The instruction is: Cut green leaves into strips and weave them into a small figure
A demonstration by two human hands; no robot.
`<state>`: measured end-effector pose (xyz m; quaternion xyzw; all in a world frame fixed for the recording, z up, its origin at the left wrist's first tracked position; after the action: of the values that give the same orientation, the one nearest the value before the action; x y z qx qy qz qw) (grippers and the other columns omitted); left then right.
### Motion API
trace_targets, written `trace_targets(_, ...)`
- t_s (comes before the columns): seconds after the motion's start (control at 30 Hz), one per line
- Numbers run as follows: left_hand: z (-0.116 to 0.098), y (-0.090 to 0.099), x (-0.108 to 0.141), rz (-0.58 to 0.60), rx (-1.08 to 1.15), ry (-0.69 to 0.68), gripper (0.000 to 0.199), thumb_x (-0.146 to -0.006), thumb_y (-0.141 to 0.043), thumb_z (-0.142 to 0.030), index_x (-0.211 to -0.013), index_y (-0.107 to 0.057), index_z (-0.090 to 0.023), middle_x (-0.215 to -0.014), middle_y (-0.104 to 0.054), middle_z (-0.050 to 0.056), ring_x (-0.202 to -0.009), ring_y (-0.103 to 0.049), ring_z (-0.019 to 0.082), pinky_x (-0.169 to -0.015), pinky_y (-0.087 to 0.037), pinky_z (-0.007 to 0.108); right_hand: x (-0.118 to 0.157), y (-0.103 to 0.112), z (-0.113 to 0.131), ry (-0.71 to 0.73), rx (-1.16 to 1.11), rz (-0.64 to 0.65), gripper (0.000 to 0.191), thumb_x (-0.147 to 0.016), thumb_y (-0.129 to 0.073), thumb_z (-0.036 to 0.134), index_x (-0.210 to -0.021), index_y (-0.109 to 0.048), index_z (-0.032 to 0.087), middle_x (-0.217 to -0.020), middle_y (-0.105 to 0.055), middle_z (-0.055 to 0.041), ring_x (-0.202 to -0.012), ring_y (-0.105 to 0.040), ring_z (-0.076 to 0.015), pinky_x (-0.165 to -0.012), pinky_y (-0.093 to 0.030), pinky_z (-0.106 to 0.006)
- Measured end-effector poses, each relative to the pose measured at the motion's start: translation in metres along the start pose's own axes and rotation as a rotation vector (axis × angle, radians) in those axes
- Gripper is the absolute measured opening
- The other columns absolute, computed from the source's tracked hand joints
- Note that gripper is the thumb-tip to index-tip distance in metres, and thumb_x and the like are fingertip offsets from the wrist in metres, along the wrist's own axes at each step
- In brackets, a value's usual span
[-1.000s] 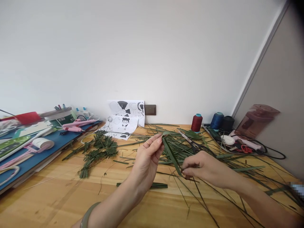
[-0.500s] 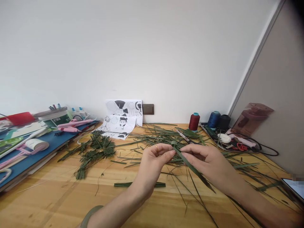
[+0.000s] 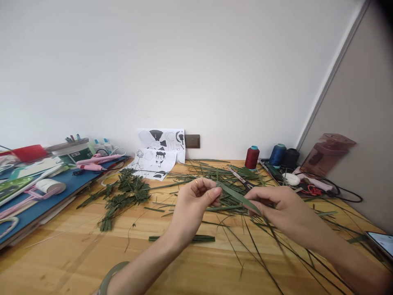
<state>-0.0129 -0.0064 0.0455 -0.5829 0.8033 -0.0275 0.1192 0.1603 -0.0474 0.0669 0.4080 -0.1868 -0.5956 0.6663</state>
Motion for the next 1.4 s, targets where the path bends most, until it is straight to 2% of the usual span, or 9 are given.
trace_targets(0.23, -0.002, -0.003, 0.004, 0.137, -0.047, 0.087, 0.013, -0.07, -0.06, -0.024, -0.067, -0.055, -0.013, -0.059, -0.06, 0.0, -0.051, -0.052, 0.007, -0.051, -0.044, 0.018, 0.0, -0.006, 0.006, -0.058, -0.252, -0.003, 0.018, -0.08, -0.047, 0.031, -0.089, -0.06, 0.023, -0.075, -0.064, 0.0012, -0.067, -0.057, -0.0141, -0.059, -0.043, -0.023)
trace_targets(0.43, -0.001, -0.008, 0.009, 0.189, -0.015, 0.101, 0.014, -0.071, -0.059, -0.023, -0.065, -0.054, -0.013, -0.06, -0.059, 0.001, -0.052, -0.052, 0.008, -0.053, -0.043, 0.02, 0.001, -0.002, 0.021, -0.016, -0.126, -0.042, 0.019, -0.082, -0.044, 0.023, -0.071, -0.059, 0.02, -0.064, -0.059, 0.0016, -0.06, -0.051, -0.0125, -0.054, -0.039, -0.022)
trace_targets(0.67, 0.007, -0.012, 0.011, 0.139, 0.172, 0.092, 0.012, -0.072, -0.06, -0.025, -0.068, -0.057, -0.013, -0.062, -0.06, 0.0, -0.054, -0.053, 0.007, -0.054, -0.043, 0.018, 0.002, 0.0, 0.018, 0.002, -0.112, -0.046, 0.017, -0.081, -0.045, 0.024, -0.069, -0.056, 0.02, -0.059, -0.052, 0.0033, -0.055, -0.045, -0.0106, -0.05, -0.036, -0.021)
trace_targets(0.8, 0.004, -0.007, 0.008, 0.169, 0.057, 0.084, 0.012, -0.069, -0.063, -0.026, -0.069, -0.06, -0.014, -0.065, -0.061, 0.001, -0.058, -0.053, 0.008, -0.058, -0.043, 0.02, 0.002, 0.0, 0.013, -0.038, -0.171, -0.01, 0.017, -0.08, -0.045, 0.028, -0.071, -0.058, 0.02, -0.063, -0.054, 0.0027, -0.058, -0.047, -0.0115, -0.051, -0.037, -0.021)
trace_targets(0.93, -0.004, -0.003, 0.006, 0.199, -0.044, 0.06, 0.017, -0.064, -0.067, -0.02, -0.081, -0.064, -0.017, -0.077, -0.062, 0.001, -0.074, -0.054, 0.012, -0.069, -0.043, 0.023, 0.004, -0.001, 0.009, -0.048, -0.11, 0.033, 0.019, -0.081, -0.044, 0.032, -0.074, -0.059, 0.023, -0.063, -0.054, 0.0032, -0.059, -0.048, -0.0122, -0.051, -0.037, -0.023)
trace_targets(1.0, -0.007, -0.003, 0.006, 0.223, -0.057, 0.037, 0.013, -0.063, -0.068, -0.019, -0.076, -0.065, -0.017, -0.077, -0.064, 0.002, -0.074, -0.055, 0.013, -0.07, -0.043, 0.024, 0.005, -0.001, 0.009, -0.043, -0.116, 0.049, 0.018, -0.081, -0.044, 0.032, -0.076, -0.059, 0.024, -0.064, -0.055, 0.0029, -0.058, -0.049, -0.0125, -0.05, -0.038, -0.023)
trace_targets(1.1, -0.006, -0.003, 0.006, 0.209, -0.049, 0.041, 0.008, -0.062, -0.069, -0.02, -0.069, -0.066, -0.017, -0.068, -0.063, 0.001, -0.063, -0.054, 0.011, -0.062, -0.043, 0.022, 0.007, 0.0, 0.011, 0.033, -0.108, -0.075, 0.01, -0.08, -0.047, 0.028, -0.077, -0.056, 0.023, -0.074, -0.058, 0.0019, -0.066, -0.052, -0.0128, -0.057, -0.041, -0.024)
trace_targets(1.2, -0.004, -0.003, 0.006, 0.159, -0.03, 0.028, 0.009, -0.062, -0.069, -0.021, -0.069, -0.066, -0.016, -0.065, -0.061, 0.0, -0.06, -0.052, 0.009, -0.059, -0.042, 0.021, 0.009, 0.0, 0.014, 0.151, 0.03, -0.207, 0.008, -0.078, -0.052, 0.027, -0.072, -0.052, 0.022, -0.074, -0.056, 0.0017, -0.069, -0.051, -0.0128, -0.061, -0.039, -0.025)
trace_targets(1.4, -0.005, -0.006, 0.008, 0.141, -0.031, 0.027, 0.009, -0.061, -0.069, -0.021, -0.065, -0.063, -0.015, -0.066, -0.061, 0.0, -0.061, -0.052, 0.01, -0.059, -0.043, 0.021, 0.01, -0.006, 0.016, 0.193, 0.192, -0.245, 0.009, -0.077, -0.056, 0.027, -0.071, -0.053, 0.021, -0.066, -0.053, 0.0029, -0.063, -0.049, -0.0119, -0.056, -0.036, -0.024)
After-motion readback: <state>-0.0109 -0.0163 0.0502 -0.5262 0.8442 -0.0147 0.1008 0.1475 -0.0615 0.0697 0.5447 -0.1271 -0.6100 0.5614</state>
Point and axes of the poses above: each hand's wrist, its own x-axis away from the middle knuckle, its own y-axis out of the back of the hand, z = x × y, the point moved 1 cm from there along -x, towards the middle knuckle
